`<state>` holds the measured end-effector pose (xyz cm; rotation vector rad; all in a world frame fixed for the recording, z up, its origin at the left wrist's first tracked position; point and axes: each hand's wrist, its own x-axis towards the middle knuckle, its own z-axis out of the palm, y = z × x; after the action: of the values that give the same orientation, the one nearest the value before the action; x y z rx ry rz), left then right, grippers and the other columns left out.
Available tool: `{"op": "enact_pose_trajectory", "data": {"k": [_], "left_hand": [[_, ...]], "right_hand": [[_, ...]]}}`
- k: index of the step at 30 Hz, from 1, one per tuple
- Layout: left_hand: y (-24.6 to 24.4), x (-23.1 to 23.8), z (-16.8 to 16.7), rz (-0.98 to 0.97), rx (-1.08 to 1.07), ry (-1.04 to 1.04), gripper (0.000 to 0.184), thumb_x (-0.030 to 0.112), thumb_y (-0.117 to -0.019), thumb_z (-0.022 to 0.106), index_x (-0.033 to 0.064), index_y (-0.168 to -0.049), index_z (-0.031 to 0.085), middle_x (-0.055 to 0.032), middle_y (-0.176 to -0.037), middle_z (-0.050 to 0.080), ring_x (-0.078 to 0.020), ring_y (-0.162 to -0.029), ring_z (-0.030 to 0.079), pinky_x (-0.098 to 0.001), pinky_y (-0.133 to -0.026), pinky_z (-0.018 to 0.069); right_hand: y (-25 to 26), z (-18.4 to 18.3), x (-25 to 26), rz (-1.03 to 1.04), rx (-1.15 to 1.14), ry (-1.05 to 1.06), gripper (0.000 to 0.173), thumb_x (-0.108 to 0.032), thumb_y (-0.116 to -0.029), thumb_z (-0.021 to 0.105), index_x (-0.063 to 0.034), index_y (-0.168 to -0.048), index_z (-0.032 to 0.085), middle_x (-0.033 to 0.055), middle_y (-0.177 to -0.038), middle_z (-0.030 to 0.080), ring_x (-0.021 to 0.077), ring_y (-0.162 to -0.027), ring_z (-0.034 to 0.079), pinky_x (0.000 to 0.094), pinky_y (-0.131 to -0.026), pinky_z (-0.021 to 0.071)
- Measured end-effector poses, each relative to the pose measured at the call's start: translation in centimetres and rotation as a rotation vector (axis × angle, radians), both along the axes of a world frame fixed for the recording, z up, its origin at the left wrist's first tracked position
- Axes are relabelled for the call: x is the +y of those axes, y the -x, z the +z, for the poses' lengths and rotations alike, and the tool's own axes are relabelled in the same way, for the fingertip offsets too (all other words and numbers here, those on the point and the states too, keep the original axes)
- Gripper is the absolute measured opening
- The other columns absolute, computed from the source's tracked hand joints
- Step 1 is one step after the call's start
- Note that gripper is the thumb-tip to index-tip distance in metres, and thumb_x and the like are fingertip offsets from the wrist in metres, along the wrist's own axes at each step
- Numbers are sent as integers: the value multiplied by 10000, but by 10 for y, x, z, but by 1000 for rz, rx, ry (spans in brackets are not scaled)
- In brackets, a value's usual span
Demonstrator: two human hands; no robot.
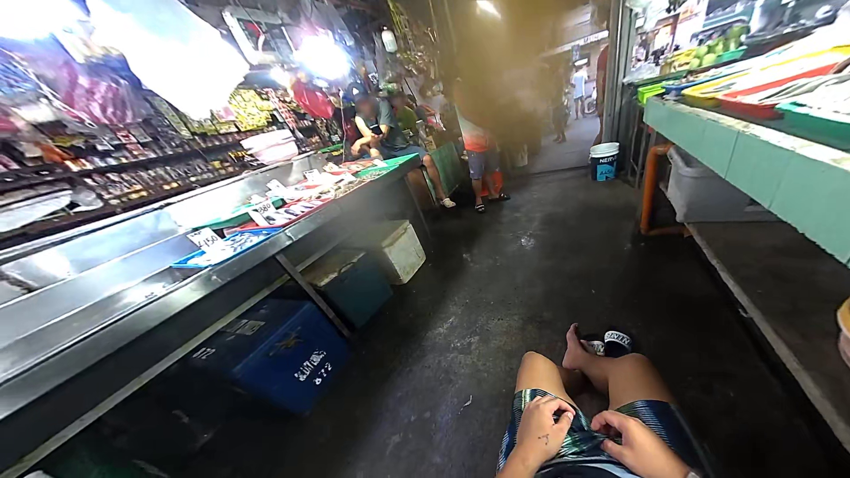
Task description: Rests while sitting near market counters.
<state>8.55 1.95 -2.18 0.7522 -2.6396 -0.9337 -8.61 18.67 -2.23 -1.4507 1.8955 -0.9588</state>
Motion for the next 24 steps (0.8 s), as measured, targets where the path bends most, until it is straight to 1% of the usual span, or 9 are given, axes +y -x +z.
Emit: {"op": "enact_pose_trajectory", "data": {"k": [4,12,15,20,24], "left_hand": [[3,3,3,-20,4,-3,294,380,-1025,529,221,-1081,770,66,-1113,730,-76,-1135,629,-354,-1067,455],[18,12,4,-106,3,25,312,397,-1032,515,221,-1091,766,68,-1113,731,-77,-1132,626,-356,-1072,443],[14,11,3,-71,-11,31,310,403,-1031,512,236,-1089,767,79,-1114,731,-75,-1137,624,-362,-1072,442],[3,4,2,-5,-2,5,296,380,-1023,529,220,-1083,771,71,-1111,731,-76,-1129,630,-370,-1071,452],[2,2,1,-4,6,-10,289,377,-1022,534,223,-1081,771,69,-1111,729,-77,-1135,627,-366,-1072,452]], "right_hand": [[0,1,5,-18,-2,-14,274,-140,-880,725,-68,-1144,727,111,-1105,724,228,-1016,699,443,-954,565],[5,-1,19,-83,-3,17,273,-136,-869,726,-54,-1129,732,126,-1078,729,241,-986,704,453,-926,569],[4,-2,16,-73,-7,25,271,-152,-869,731,-68,-1126,734,113,-1076,728,228,-982,703,444,-921,573],[1,0,4,-23,-9,4,264,-148,-869,728,-75,-1122,733,107,-1084,723,224,-993,698,435,-934,571],[1,0,3,-13,-12,-5,266,-148,-871,730,-76,-1127,732,105,-1089,723,217,-1001,696,425,-941,568]]}}
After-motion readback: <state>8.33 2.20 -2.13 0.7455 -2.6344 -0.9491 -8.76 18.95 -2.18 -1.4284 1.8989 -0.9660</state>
